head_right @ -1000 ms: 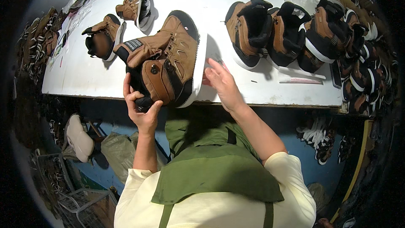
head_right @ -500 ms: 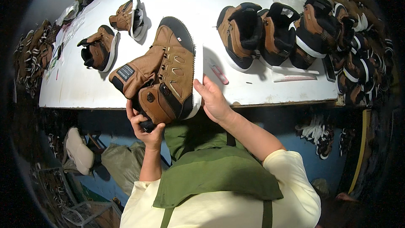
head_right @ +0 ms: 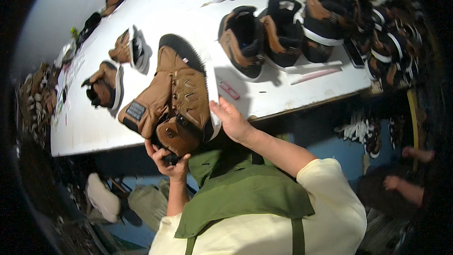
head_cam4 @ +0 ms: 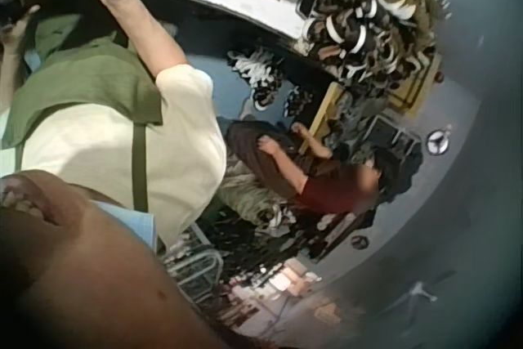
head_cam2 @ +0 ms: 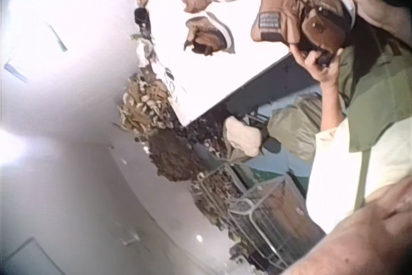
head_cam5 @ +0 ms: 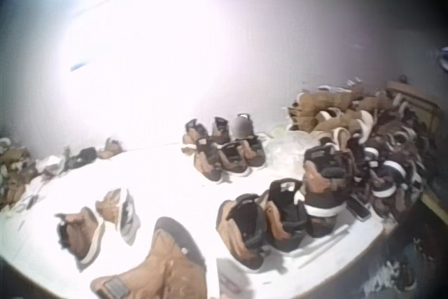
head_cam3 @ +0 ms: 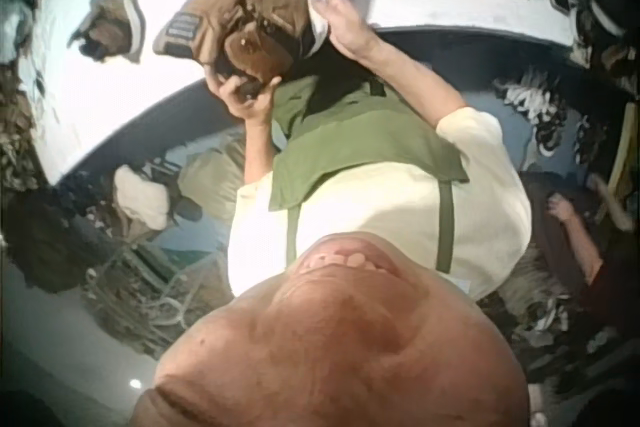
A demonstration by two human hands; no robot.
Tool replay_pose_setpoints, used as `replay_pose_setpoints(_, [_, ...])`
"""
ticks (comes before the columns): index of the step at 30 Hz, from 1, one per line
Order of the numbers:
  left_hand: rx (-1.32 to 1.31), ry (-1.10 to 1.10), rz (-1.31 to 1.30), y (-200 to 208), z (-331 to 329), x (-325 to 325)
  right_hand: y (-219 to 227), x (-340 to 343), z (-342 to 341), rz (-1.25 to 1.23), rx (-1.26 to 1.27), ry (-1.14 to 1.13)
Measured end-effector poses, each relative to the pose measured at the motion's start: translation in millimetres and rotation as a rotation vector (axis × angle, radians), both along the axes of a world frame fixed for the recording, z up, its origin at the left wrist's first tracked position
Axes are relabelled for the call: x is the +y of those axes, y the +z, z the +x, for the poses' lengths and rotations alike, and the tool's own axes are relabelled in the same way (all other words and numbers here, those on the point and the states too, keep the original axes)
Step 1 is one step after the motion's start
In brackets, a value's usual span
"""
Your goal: The person uses pliers to remove and adjust components on a brown hiking boot, including laces and eyelets, while handling multiple similar boots on a white workbench. The person repeatedly picks up boots, manipulates parts with pliers, and places them back on the table.
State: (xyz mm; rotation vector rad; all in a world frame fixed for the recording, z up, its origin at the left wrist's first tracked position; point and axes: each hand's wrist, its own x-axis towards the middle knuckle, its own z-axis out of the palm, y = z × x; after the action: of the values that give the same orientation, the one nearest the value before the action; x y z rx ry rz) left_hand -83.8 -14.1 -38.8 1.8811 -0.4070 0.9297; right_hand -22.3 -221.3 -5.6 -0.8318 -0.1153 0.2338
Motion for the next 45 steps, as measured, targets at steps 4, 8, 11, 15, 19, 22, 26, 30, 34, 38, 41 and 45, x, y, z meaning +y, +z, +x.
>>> replay_pose_setpoints(4, [-0.066, 0.114, -0.087, 11.7, -11.7, -6.5, -0.9, -0.6, -9.8, -0.443, -0.014, 0.104])
replay_pose_setpoints(8, [-0.159, 0.128, 0.099, 49.2, -9.1, -14.3, 13.6, -7.2, -22.3, -0.473, -0.289, 0.085])
replay_pose_setpoints(11, [-0.325, 0.049, 0.101, 72.7, -2.3, -31.5, 16.0, -14.4, -26.8, -0.508, -0.376, -0.037])
replay_pose_setpoints(15, [-0.461, -0.055, 0.16, 78.8, 2.8, -54.2, 42.7, -39.6, -31.1, -0.381, -0.31, -0.015])
replay_pose_setpoints(19, [-0.498, -0.126, 0.234, 77.2, 10.5, -75.7, 31.6, -57.1, -25.1, -0.211, -0.106, -0.26])
replay_pose_setpoints(22, [-0.498, -0.108, 0.356, 77.8, 22.2, -85.2, 53.4, -97.3, -20.3, -0.066, 0.003, -0.494])
replay_pose_setpoints(26, [-0.341, -0.27, 0.085, 46.4, 37.0, -85.6, 70.1, -197.2, -8.8, 0.088, -0.246, -0.772])
replay_pose_setpoints(30, [-0.257, -0.067, 0.364, 82.6, 33.4, -101.9, 118.6, -318.4, 3.3, -0.107, -0.501, -1.05])
replay_pose_setpoints(34, [-0.161, -0.064, 0.323, 80.4, 34.8, -103.5, 172.6, -415.0, 29.0, 0.001, -0.598, -1.262])
replay_pose_setpoints(38, [-0.021, -0.012, 0.315, 68.4, 42.1, -104.4, 190.3, -537.6, 78.6, 0.092, -0.727, -1.352])
replay_pose_setpoints(41, [0.01, -0.021, 0.29, 59.5, 50.1, -112.2, 172.7, -625.9, 124.5, 0.012, -0.482, -1.563])
replay_pose_setpoints(45, [-0.048, -0.034, 0.511, 71.5, 51.0, -143.3, 105.4, -681.4, 145.3, -0.431, 0.171, -1.675])
